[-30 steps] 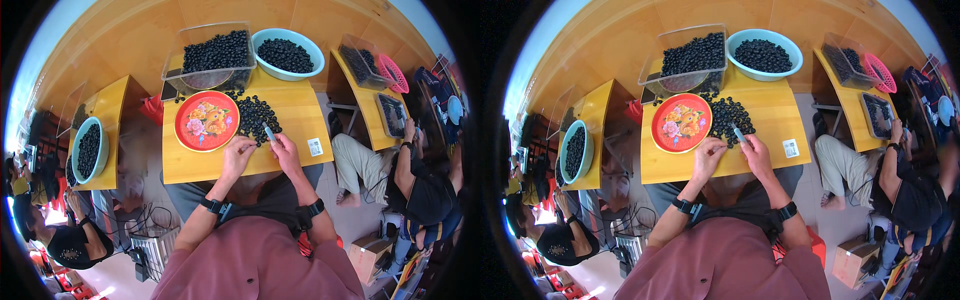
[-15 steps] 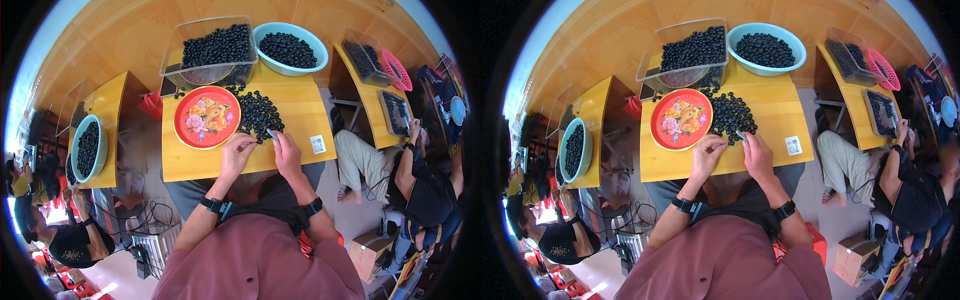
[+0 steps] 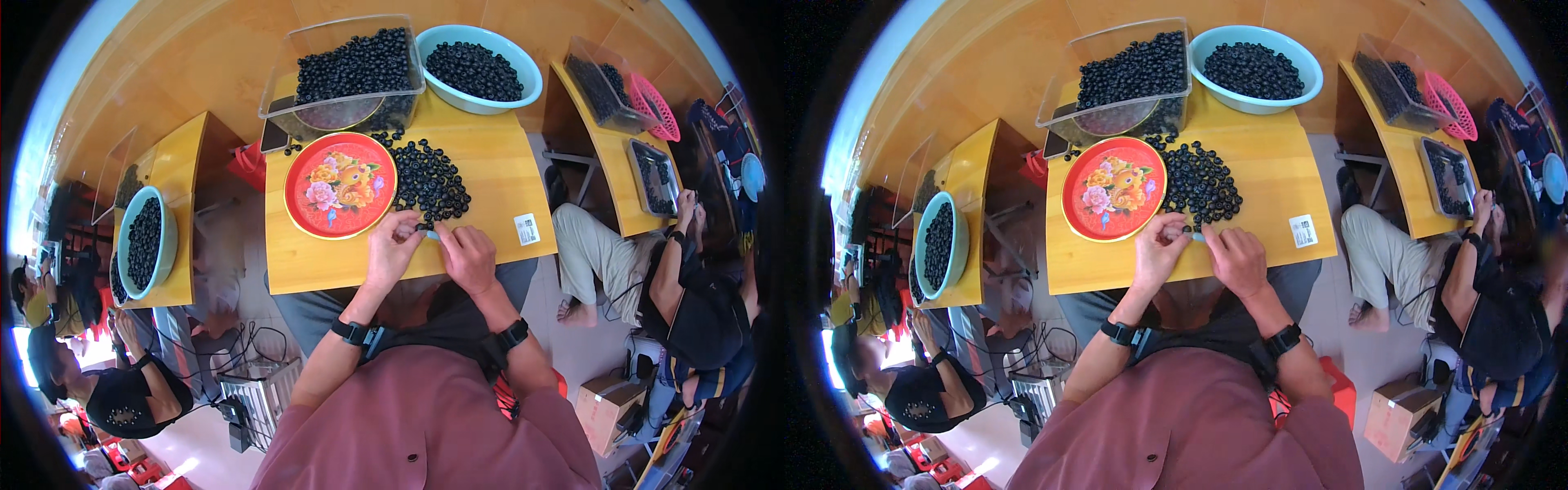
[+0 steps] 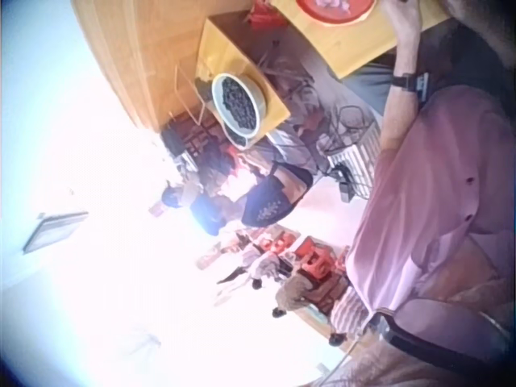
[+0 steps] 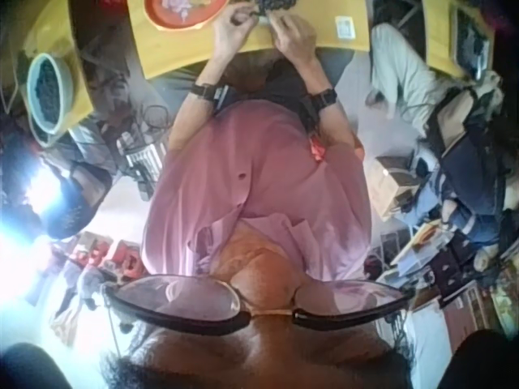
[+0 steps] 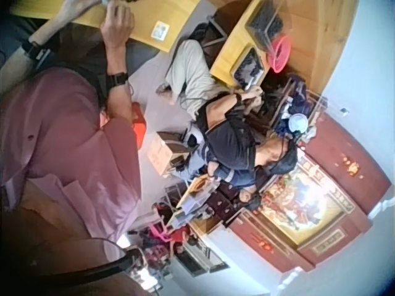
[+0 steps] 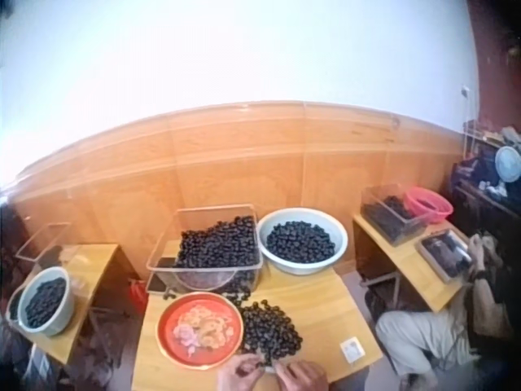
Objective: Sorting small black objects from one container to another using hands and tweezers.
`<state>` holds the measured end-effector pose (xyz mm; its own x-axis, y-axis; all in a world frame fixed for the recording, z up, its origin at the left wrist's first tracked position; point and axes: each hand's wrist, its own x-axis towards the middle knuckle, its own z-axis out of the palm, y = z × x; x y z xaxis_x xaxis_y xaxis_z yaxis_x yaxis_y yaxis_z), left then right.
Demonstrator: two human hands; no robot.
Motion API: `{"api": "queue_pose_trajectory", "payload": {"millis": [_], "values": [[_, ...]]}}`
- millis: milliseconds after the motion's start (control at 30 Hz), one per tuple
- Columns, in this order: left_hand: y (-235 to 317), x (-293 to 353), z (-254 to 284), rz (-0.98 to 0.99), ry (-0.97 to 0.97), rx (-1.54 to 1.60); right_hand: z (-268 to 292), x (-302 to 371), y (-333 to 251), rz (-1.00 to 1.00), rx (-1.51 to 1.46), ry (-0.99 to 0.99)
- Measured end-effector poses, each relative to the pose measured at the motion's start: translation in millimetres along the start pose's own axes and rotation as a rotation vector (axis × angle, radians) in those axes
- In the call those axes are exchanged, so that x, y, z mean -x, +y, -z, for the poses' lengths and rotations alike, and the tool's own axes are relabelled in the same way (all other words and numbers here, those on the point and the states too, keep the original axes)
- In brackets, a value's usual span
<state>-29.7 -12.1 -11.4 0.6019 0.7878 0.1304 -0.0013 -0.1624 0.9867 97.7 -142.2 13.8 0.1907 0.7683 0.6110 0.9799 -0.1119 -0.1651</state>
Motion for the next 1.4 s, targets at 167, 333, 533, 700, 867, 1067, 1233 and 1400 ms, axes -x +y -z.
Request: {"api": "queue_pose_trajectory", "payload": {"millis": [167,333,533,700,867,1067,1233,1400], "values": [[4.1,0.7,0.2,0.001,-0.017,-0.041,-2.9,1.8,1.2,-0.027,0.018,0.0],[8.4,2.8,0.3,0.016,-0.03,-0.075,-2.5,1.9,1.1,-0.038,0.016,0.0],[8.4,4.6,1.0,-0.008,-0.045,-0.086,-2.4,2.4,-0.4,-0.037,-0.005,0.01],[6.5,2.6,-0.2,-0.037,-0.045,-0.102,-3.6,2.7,1.2,-0.034,0.008,0.02],[6.3,2.8,0.1,-0.034,-0.04,-0.087,-3.6,1.8,0.1,-0.044,-0.006,0.023],[9.9,3.3,0.1,-0.035,-0.038,-0.091,-3.4,2.5,0.1,-0.05,0.001,0.02],[3.4,3.5,0.1,-0.007,-0.046,-0.039,-4.9,4.4,0.7,-0.05,0.013,0.014],[-3.8,3.3,2.1,0.043,-0.071,0.144,-4.6,4.8,-0.5,-0.124,0.02,-0.027]]}}
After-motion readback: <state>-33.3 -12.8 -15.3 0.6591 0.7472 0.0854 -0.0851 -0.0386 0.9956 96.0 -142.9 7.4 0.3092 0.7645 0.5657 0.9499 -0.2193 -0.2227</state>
